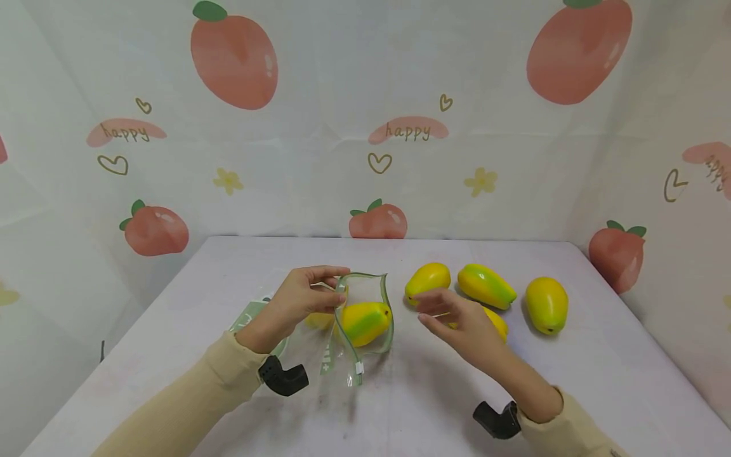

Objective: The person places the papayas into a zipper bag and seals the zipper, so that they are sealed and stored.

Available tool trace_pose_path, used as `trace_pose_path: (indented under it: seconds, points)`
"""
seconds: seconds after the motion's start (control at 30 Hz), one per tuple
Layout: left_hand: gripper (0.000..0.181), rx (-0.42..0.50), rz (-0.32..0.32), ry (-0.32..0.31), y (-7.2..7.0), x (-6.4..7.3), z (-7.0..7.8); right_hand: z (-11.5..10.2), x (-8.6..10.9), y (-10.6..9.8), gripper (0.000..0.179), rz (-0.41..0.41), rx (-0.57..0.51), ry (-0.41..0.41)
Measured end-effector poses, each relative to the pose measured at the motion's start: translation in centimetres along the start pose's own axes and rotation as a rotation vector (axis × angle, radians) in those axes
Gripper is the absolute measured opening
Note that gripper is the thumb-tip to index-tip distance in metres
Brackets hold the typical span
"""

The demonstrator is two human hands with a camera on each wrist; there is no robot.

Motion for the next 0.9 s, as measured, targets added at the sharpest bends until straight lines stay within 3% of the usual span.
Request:
trace_pose_path:
  seconds: [0.17, 0.37, 0.63, 0.9]
  points:
    - [0.047, -0.005, -0.001, -0.002, -0.1, 0.0, 0.0, 0.4, 0.1, -1.1, 0.023, 0.034, 0.029, 0.009]
    - [0.045, -0.004, 0.003, 0.002, -0.2, 0.0, -0.1, 1.1, 0.4, -2.5, 0.021, 0.051, 0.113, 0.108]
    - [0.045, 0.007, -0.003, -0.002, -0.2, 0.0, -0.2, 2.9, 0.7, -3.5, 0.025, 0.131, 0.126, 0.062]
    - [0.044, 0.031, -0.017, 0.014, -0.2, 0.0, -0.5, 4.1, 1.7, -3.9, 0.042, 0.045, 0.213, 0.19]
Point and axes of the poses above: each hand's wrist, its own x-axis away from the middle knuckle, its own y-axis out of the palm, z = x × y, the point moved 1 cm from there along -x, towards the middle knuckle, and after that the axes turned 8 degrees about x, right-handed, at the moved point
